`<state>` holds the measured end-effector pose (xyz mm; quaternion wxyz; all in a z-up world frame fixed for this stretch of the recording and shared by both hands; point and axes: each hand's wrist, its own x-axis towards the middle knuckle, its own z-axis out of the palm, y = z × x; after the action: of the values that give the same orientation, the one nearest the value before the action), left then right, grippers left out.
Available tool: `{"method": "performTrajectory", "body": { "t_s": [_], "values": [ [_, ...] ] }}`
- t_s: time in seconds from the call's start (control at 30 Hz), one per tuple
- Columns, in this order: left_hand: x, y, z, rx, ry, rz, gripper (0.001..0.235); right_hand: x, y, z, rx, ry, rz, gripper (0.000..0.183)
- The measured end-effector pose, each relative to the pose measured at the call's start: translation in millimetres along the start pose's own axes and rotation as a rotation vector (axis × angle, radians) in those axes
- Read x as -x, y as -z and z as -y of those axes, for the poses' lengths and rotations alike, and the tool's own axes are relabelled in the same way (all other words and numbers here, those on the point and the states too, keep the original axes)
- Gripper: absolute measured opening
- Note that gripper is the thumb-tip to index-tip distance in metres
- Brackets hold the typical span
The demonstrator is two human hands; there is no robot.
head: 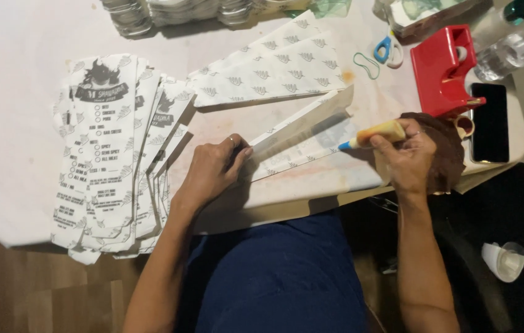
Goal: Folding and gluing paper wraps for food packaging.
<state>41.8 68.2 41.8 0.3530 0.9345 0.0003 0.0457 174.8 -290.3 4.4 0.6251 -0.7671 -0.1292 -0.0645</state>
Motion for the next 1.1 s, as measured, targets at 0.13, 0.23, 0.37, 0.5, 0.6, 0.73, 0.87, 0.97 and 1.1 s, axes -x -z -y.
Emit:
{"method": "performTrajectory", "body": {
  "t_s": [0.13, 0.23, 0.37, 0.5, 0.6, 0.73, 0.87, 0.97, 1.1],
  "values": [
    [-2.9, 0.2, 7.9, 0.058, 0.013, -0.012, 0.019, 19.5, -51.5, 38.5, -0.111, -0.007, 0.118, 0.032],
    [-5.1, 5.8, 6.0, 0.106, 0.036, -0.009, 0.02, 32.9, -83.5, 46.0, -0.167, -0.02, 0.203, 0.031],
    [-5.6, 8.7, 8.4, 0.175, 0.049, -0.021, 0.023, 41.5, -120.3, 55.6, -0.18, -0.001, 0.358, 0.028],
    [-7.4, 8.9, 13.9, 0.229, 0.071, 0.005, 0.023, 56.5, -151.9, 66.9, -0.219, 0.028, 0.455, 0.026],
    [-6.8, 12.0, 8.7, 0.213, 0.069, 0.013, 0.022, 60.3, -178.3, 91.2, -0.244, 0.078, 0.46, 0.027],
    [-4.5, 4.4, 6.8, 0.169, 0.057, 0.009, 0.02, 53.3, -152.5, 71.6, -0.211, 0.089, 0.428, 0.031],
    [10.6, -21.2, 8.0, -0.114, -0.134, -0.02, 0.01, 17.0, -51.7, 50.0, -0.103, 0.073, 0.157, 0.033],
    [23.5, -28.7, -1.3, -0.211, -0.296, -0.105, 0.008, 3.3, 15.3, 46.2, 0.218, -0.011, -0.053, 0.035],
    [33.0, -25.5, -14.0, -0.247, -0.501, -0.258, 0.017, 9.6, 78.3, 22.1, 1.063, 0.134, 0.081, 0.05]
  ]
}}
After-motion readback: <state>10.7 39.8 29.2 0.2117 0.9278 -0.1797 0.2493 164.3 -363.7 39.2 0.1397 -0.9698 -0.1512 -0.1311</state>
